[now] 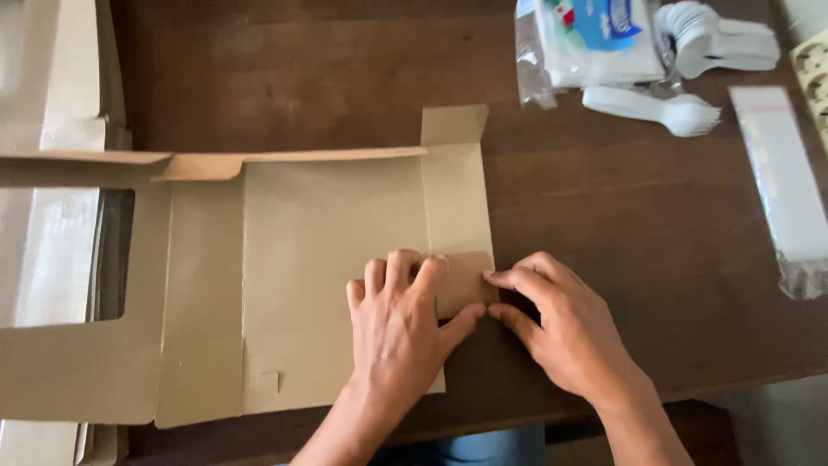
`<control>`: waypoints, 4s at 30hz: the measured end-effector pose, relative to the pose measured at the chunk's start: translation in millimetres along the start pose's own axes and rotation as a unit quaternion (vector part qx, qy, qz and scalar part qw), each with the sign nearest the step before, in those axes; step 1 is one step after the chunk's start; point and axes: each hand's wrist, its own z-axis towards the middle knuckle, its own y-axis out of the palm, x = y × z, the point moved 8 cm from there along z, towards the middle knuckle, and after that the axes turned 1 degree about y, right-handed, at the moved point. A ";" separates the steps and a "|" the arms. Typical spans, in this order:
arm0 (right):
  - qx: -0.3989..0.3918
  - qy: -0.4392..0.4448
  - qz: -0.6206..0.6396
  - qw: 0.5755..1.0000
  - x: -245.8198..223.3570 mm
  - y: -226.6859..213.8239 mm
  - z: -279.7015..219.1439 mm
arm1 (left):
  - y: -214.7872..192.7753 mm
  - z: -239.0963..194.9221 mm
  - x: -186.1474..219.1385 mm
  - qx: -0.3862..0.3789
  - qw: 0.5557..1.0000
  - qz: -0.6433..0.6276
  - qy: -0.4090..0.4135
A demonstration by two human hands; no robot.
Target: The person is carefully folding a flat cardboard box into its 3D shape, focusing on the side flaps and the windowed lid.
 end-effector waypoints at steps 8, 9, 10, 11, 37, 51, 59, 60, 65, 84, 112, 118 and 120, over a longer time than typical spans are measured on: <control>-0.027 0.015 0.026 0.999 6.0 -0.4 0.1 | 6.9 -2.9 4.0 -0.033 0.998 0.042 0.011; -0.028 0.017 0.027 0.999 5.9 0.3 -1.2 | 5.8 -3.4 2.0 -0.036 0.998 0.042 0.012; -0.031 0.016 0.022 0.999 5.3 0.3 -0.8 | 6.9 -2.0 0.9 -0.052 0.998 0.029 0.019; -0.033 0.014 0.017 0.999 4.4 -0.3 -0.4 | 7.4 -0.4 0.2 -0.069 0.997 0.016 0.026; -0.053 0.120 -0.015 0.991 -5.9 0.3 6.3 | -10.1 24.6 -13.6 -0.271 0.951 -0.118 0.089; 0.143 -0.004 0.045 0.989 -5.9 0.2 -45.5 | 10.9 27.3 -24.7 -0.048 0.963 -0.107 0.243; 0.104 -0.121 -0.172 0.972 -68.7 37.4 -46.9 | 2.9 28.6 -27.9 -0.046 0.959 -0.164 0.226; 0.101 -0.121 -0.171 0.973 -68.3 37.1 -46.5 | 1.3 29.0 -28.2 -0.048 0.960 -0.165 0.223; 0.087 -0.145 -0.203 0.964 -66.4 36.3 -43.0 | -4.7 29.9 -26.8 -0.053 0.958 -0.170 0.226; 0.140 -0.132 -0.227 0.955 -27.1 10.0 -57.1 | -5.7 31.7 -26.2 -0.057 0.958 -0.166 0.225; 0.076 -0.168 -0.215 0.959 -59.3 34.4 -40.0 | -4.5 31.1 -27.8 -0.058 0.957 -0.174 0.224; 0.091 -0.180 -0.206 0.958 -48.3 25.1 -42.7 | -8.9 31.9 -25.6 -0.049 0.958 -0.171 0.226; 0.093 -0.180 -0.207 0.957 -42.3 22.0 -45.6 | -9.3 32.2 -25.4 -0.046 0.959 -0.169 0.225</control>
